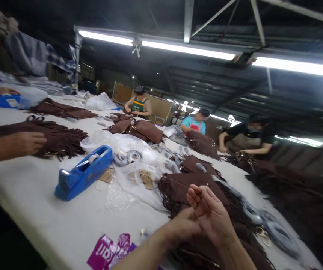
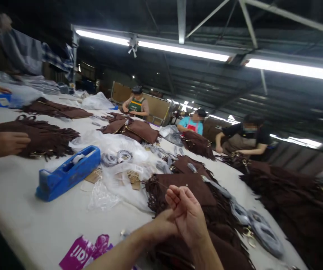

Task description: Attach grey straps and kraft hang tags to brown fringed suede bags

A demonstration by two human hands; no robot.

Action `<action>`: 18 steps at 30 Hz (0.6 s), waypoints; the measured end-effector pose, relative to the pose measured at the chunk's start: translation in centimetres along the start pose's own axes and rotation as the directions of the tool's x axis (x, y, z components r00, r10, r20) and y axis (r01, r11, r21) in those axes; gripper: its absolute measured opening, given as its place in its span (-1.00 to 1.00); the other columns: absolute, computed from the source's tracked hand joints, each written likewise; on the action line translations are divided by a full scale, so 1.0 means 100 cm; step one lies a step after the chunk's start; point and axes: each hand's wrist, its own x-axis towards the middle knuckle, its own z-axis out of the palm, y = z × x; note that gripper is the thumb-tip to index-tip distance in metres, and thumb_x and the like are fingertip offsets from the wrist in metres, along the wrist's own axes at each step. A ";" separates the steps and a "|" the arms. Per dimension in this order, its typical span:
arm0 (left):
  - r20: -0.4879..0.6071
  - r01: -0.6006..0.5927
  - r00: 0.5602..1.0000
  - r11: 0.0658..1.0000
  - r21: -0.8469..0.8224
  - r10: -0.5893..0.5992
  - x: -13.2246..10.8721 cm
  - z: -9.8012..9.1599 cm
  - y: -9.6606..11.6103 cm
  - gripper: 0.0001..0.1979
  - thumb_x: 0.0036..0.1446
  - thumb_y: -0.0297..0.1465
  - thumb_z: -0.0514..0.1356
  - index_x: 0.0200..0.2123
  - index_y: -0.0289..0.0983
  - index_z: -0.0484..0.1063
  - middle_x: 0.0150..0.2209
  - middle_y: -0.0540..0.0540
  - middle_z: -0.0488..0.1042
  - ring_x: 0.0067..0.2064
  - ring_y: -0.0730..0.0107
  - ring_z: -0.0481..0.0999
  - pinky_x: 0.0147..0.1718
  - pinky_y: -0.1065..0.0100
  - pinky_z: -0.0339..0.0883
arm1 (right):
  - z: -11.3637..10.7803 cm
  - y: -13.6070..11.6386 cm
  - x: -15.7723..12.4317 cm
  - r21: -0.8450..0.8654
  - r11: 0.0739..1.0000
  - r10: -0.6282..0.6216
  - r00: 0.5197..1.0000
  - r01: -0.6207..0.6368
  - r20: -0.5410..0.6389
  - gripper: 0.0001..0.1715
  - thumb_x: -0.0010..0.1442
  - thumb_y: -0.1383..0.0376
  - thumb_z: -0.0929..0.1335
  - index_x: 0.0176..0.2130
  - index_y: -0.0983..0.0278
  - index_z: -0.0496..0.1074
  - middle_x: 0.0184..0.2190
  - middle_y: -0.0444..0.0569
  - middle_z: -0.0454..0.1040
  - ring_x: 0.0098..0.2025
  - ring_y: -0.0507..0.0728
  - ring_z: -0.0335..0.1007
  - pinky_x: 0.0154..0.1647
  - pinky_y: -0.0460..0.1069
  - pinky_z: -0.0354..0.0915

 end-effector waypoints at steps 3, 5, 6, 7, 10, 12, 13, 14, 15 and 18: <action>0.018 0.022 1.000 0.928 -0.372 -0.016 -0.002 0.002 0.009 -0.53 -0.10 -0.47 0.26 -0.03 -0.27 0.40 -0.14 -0.09 0.46 -0.38 0.53 0.39 -0.53 0.55 0.13 | -0.027 -0.012 -0.043 -0.066 0.996 -0.052 0.999 0.052 -0.005 -0.76 -0.03 0.18 0.55 -0.39 0.22 0.50 -0.32 -0.09 0.60 -0.29 0.05 0.54 -0.21 -0.07 0.46; 0.019 0.023 1.000 0.844 -0.536 -0.015 -0.007 0.004 0.016 -0.59 -0.06 -0.36 0.30 -0.08 -0.30 0.41 -0.08 -0.17 0.45 -0.43 0.59 0.36 -0.57 0.57 0.08 | -0.041 -0.017 -0.070 -0.121 0.991 -0.058 0.998 0.056 -0.010 -0.78 -0.01 0.18 0.54 -0.40 0.23 0.50 -0.32 -0.09 0.59 -0.29 0.05 0.52 -0.17 -0.05 0.45; 0.019 0.014 1.000 0.836 -0.549 -0.005 -0.009 0.006 0.018 -0.65 -0.02 -0.29 0.31 -0.17 -0.33 0.42 -0.10 -0.20 0.45 -0.46 0.61 0.34 -0.59 0.57 0.06 | -0.048 -0.019 -0.082 -0.146 0.988 -0.054 0.998 0.051 -0.022 -0.77 -0.01 0.18 0.54 -0.41 0.24 0.50 -0.32 -0.09 0.58 -0.29 0.05 0.52 -0.16 -0.04 0.44; 0.020 0.009 1.000 0.845 -0.534 0.002 -0.011 0.008 0.019 -0.68 0.01 -0.22 0.30 -0.28 -0.36 0.41 -0.16 -0.20 0.47 -0.49 0.62 0.32 -0.61 0.56 0.04 | -0.056 -0.021 -0.093 -0.170 0.985 -0.051 0.998 0.043 -0.041 -0.76 -0.01 0.17 0.53 -0.42 0.25 0.50 -0.32 -0.08 0.57 -0.29 0.06 0.51 -0.16 -0.03 0.44; 0.056 0.051 0.998 0.918 -0.393 -0.031 -0.015 0.015 0.018 -0.61 0.03 -0.12 0.28 -0.46 -0.34 0.29 -0.40 -0.10 0.45 -0.56 0.59 0.29 -0.63 0.53 0.06 | -0.081 -0.031 -0.120 -0.305 0.952 -0.060 0.991 0.020 -0.122 -0.68 0.00 0.08 0.51 -0.32 0.23 0.52 -0.21 -0.01 0.56 -0.32 0.10 0.50 -0.31 0.00 0.45; 0.073 0.098 0.994 0.971 -0.216 -0.084 -0.014 0.021 0.017 -0.60 0.04 -0.09 0.25 -0.47 -0.32 0.28 -0.51 -0.03 0.40 -0.60 0.58 0.27 -0.65 0.52 0.06 | -0.097 -0.042 -0.133 -0.527 0.849 -0.166 0.967 0.041 -0.193 -0.61 0.02 0.01 0.47 -0.23 0.21 0.54 -0.11 0.03 0.54 -0.25 0.16 0.50 -0.29 0.04 0.44; 0.082 0.118 0.991 0.988 -0.102 -0.110 -0.014 0.025 0.018 -0.61 0.06 -0.09 0.21 -0.47 -0.32 0.29 -0.53 -0.01 0.37 -0.61 0.58 0.26 -0.66 0.53 0.04 | -0.103 -0.046 -0.138 -0.658 0.750 -0.260 0.945 0.068 -0.199 -0.57 0.02 -0.01 0.46 -0.19 0.19 0.55 -0.07 0.04 0.53 -0.16 0.20 0.48 -0.19 0.08 0.43; 0.100 0.133 0.986 0.991 0.020 -0.134 -0.013 0.031 0.019 -0.62 0.08 -0.10 0.17 -0.48 -0.33 0.30 -0.55 0.00 0.36 -0.62 0.58 0.25 -0.67 0.53 0.03 | -0.107 -0.050 -0.143 -0.773 0.626 -0.355 0.919 0.098 -0.170 -0.55 0.04 -0.02 0.44 -0.16 0.19 0.56 -0.04 0.04 0.52 -0.06 0.23 0.44 -0.04 0.13 0.38; 0.131 0.142 0.978 0.979 0.143 -0.161 -0.013 0.038 0.020 -0.64 0.11 -0.13 0.13 -0.48 -0.33 0.31 -0.55 0.00 0.35 -0.61 0.57 0.25 -0.67 0.53 0.03 | -0.109 -0.053 -0.146 -0.853 0.504 -0.430 0.896 0.132 -0.116 -0.55 0.06 -0.01 0.42 -0.14 0.18 0.56 -0.02 0.04 0.50 0.04 0.26 0.38 0.10 0.16 0.29; 0.251 0.093 0.942 0.894 0.437 -0.221 -0.015 0.068 0.024 -0.72 0.16 -0.26 0.02 -0.49 -0.32 0.31 -0.59 0.03 0.31 -0.61 0.54 0.24 -0.65 0.50 0.04 | -0.105 -0.051 -0.155 -0.911 0.340 -0.474 0.879 0.232 0.046 -0.63 0.15 0.06 0.36 -0.10 0.15 0.56 0.01 0.03 0.48 0.09 0.24 0.34 0.19 0.17 0.19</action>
